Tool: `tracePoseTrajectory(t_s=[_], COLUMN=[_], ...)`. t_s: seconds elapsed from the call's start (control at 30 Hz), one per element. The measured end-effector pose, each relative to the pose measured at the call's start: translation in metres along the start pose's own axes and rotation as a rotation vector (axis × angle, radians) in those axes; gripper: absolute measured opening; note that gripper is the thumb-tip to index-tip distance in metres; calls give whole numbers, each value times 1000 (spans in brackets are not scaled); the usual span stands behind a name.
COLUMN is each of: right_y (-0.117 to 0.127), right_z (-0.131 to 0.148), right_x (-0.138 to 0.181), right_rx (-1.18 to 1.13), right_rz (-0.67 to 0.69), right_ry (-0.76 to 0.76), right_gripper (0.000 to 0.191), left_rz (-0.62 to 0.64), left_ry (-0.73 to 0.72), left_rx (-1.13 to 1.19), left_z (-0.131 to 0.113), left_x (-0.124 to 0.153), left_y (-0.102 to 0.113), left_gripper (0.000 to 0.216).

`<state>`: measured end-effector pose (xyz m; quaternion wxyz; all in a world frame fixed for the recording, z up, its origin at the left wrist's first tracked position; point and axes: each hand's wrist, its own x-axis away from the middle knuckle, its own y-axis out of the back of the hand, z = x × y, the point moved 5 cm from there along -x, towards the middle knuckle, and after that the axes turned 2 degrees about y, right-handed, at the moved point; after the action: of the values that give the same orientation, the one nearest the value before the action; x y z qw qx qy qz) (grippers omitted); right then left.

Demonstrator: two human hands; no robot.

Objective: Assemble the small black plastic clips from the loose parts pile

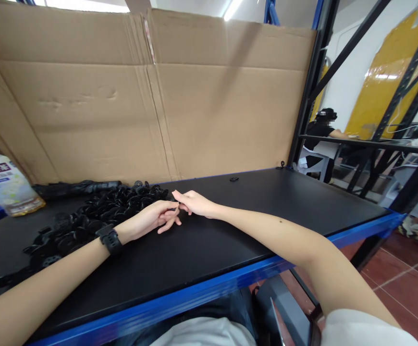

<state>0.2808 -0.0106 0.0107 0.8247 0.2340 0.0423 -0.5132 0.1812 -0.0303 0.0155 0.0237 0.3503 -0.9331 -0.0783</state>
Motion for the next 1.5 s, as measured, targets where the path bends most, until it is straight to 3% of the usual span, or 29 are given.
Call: tracePoseTrajectory(t_s=[0.17, 0.37, 0.57, 0.8, 1.0, 1.23, 1.5], right_y=[1, 1, 4, 1, 6, 0, 6], right_z=[1, 1, 0, 2, -2, 3, -3], right_x=[-1, 0, -1, 1, -1, 2, -2], right_rx=[-53, -57, -87, -74, -110, -85, -106], right_rz=[-47, 8, -36, 46, -55, 116, -35], right_ry=[26, 2, 42, -2, 8, 29, 53], right_gripper=[59, 58, 58, 58, 57, 58, 58], left_rz=[-87, 2, -133, -88, -160, -82, -133], left_ry=[-8, 14, 0, -15, -13, -41, 13], left_rx=[-4, 33, 25, 38, 36, 12, 43], left_z=[0, -1, -2, 0, -3, 0, -3], left_x=[-1, 0, -1, 0, 1, 0, 1], left_y=[-1, -3, -1, 1, -2, 1, -3], left_gripper=[38, 40, 33, 42, 34, 32, 36])
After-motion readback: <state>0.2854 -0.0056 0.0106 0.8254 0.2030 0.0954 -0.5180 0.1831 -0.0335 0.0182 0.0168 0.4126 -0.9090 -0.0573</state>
